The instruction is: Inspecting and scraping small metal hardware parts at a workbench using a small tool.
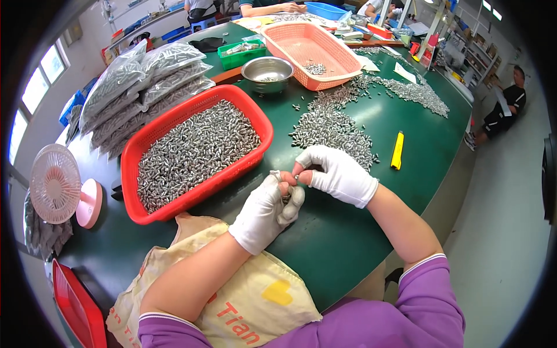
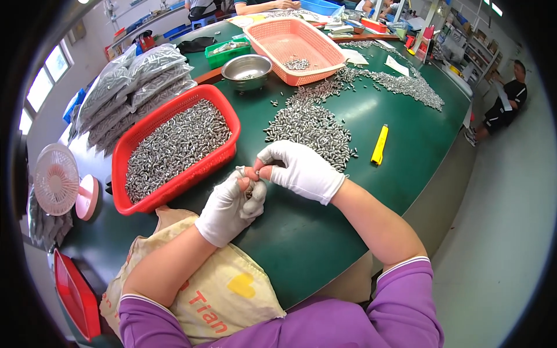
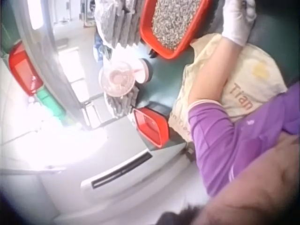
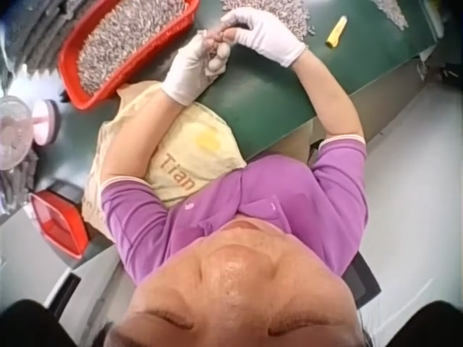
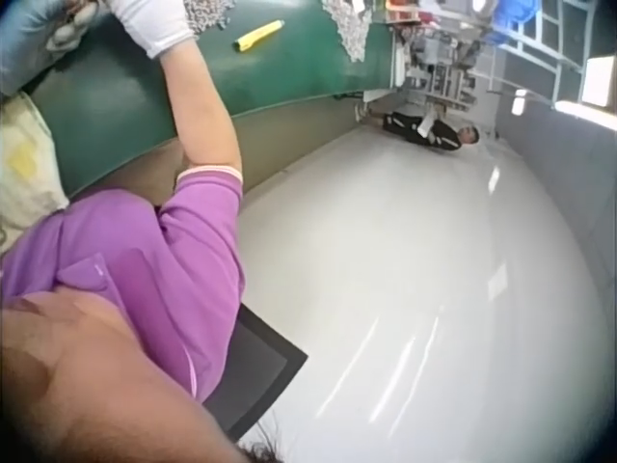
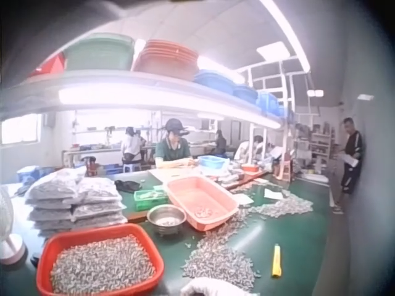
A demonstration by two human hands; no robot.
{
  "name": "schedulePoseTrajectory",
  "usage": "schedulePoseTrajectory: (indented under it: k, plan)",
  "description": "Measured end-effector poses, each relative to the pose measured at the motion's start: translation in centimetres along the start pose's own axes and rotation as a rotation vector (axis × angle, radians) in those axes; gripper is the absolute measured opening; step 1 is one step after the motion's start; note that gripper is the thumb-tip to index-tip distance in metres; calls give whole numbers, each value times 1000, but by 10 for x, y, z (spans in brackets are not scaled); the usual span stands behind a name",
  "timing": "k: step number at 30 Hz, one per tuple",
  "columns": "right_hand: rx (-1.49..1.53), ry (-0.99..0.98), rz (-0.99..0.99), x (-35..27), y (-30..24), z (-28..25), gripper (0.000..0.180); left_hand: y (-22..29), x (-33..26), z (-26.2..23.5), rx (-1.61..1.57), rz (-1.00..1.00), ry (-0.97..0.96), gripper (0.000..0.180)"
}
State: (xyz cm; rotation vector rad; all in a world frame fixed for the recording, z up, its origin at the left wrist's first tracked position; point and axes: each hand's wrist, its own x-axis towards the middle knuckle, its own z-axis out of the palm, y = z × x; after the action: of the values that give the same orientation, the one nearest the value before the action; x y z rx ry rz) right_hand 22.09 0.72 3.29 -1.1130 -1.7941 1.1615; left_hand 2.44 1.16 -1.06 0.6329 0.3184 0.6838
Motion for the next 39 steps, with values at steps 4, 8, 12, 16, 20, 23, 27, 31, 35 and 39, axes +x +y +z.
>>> schedulePoseTrajectory:
  k: [4,8,12,16,20,23,27,31,35,39]
  plan:
    - [-9,4,-10,-1,-1,0,14,1,0,3,-19,-38,41,18]
    - [-3,28,-40,-1,1,2,13,3,0,9,15,-60,68,19]
    - [-292,82,-322,2,1,2,13,4,-1,10,114,-47,47,19]
    - [-365,188,-380,1,-3,1,13,3,-1,10,96,-33,72,20]
    - [-420,169,-457,1,-7,-1,15,2,-2,11,99,-7,81,22]
    - [-498,147,-528,1,-8,0,15,3,-1,12,117,1,52,25]
    - [-494,155,-528,2,-8,1,14,2,-1,14,137,10,88,27]
    - [-563,177,-515,2,-8,0,14,2,-2,13,151,7,82,27]
    - [-611,194,-496,2,-4,-3,14,3,-3,13,118,11,43,21]
    - [-726,432,-375,6,5,-9,14,1,-2,13,119,11,96,22]
